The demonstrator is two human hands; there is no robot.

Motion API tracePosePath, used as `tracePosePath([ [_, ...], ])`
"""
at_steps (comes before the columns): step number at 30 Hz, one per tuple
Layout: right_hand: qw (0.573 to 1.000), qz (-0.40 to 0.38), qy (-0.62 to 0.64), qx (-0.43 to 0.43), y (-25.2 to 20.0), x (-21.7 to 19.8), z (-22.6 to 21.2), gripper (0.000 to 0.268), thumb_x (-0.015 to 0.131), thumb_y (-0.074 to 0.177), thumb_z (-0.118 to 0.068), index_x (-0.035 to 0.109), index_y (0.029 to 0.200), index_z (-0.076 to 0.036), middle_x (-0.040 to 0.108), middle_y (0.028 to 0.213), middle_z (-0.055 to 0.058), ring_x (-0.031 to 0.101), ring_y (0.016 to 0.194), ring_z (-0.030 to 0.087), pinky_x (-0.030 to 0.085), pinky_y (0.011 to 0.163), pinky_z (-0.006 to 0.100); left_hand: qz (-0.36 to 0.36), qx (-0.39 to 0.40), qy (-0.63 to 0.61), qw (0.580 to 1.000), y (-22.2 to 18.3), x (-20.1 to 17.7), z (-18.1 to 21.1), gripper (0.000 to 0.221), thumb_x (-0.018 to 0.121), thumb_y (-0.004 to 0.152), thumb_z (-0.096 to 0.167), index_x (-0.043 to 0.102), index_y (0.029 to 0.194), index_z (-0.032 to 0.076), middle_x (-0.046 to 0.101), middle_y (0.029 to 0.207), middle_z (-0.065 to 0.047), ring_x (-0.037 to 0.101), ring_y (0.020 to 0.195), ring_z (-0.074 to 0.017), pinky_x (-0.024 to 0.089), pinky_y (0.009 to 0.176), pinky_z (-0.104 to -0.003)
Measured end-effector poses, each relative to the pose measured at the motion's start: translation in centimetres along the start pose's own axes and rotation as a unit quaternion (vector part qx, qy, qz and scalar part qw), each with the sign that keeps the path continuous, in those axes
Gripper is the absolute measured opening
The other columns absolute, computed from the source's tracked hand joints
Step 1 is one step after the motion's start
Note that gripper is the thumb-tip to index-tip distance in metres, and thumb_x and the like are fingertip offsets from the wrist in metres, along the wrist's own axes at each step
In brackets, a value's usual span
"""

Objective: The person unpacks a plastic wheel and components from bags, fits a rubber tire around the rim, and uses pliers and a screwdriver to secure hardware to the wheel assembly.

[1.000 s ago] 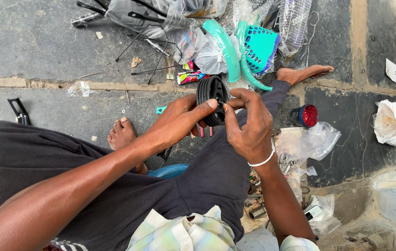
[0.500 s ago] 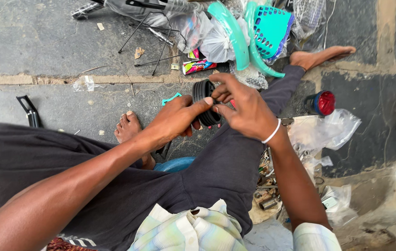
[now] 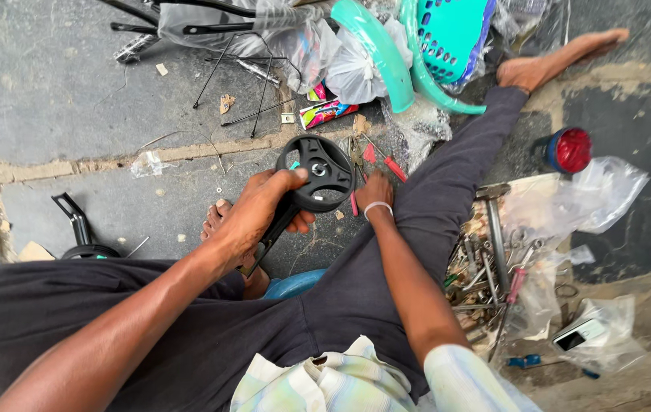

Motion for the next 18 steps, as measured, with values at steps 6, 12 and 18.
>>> tracePosePath([
  [6, 0.993, -0.091, 0.060, 0.044, 1.1, 0.1, -0.7, 0.020, 0.068, 0.080, -0.014, 0.069, 0.093, 0.000, 0.069, 0.098, 0.031, 0.066, 0.094, 0.050, 0.051, 0.091, 0.055, 0.002, 0.079, -0.065, 0.995, -0.2, 0.2, 0.6, 0.044, 0.058, 0.088, 0.030, 0.058, 0.113, -0.006, 0.071, 0.080, -0.012, 0.071, 0.062, -0.0189, 0.057, 0.058, -0.029],
  [12, 0.878, -0.118, 0.461, 0.057, -1.9, -7.7, -2.0, 0.036, 0.066, 0.074, -0.002, 0.067, 0.109, 0.007, 0.063, 0.114, 0.027, 0.068, 0.092, 0.040, 0.057, 0.080, 0.052, 0.031, 0.086, -0.021, 0.996, -1.0, 0.1, 0.5, 0.039, 0.064, 0.090, 0.025, 0.065, 0.109, -0.009, 0.075, 0.084, -0.017, 0.070, 0.070, -0.0164, 0.055, 0.070, -0.028],
  [18, 0.610, -0.194, 0.768, -0.010, -9.8, -23.8, -7.4, 0.048, 0.060, 0.083, -0.001, 0.057, 0.131, 0.007, 0.062, 0.122, 0.012, 0.060, 0.131, 0.027, 0.053, 0.113, 0.041, 0.042, 0.109, -0.002, 0.993, -1.8, 0.3, 1.0, 0.032, 0.066, 0.083, 0.023, 0.071, 0.097, -0.005, 0.074, 0.079, -0.014, 0.071, 0.068, -0.0167, 0.058, 0.070, -0.031],
])
Point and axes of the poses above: each hand's wrist, its own y-axis towards the middle knuckle, its own x-axis out of the palm, z = x × y, the point moved 5 cm from there along y, towards the middle knuckle
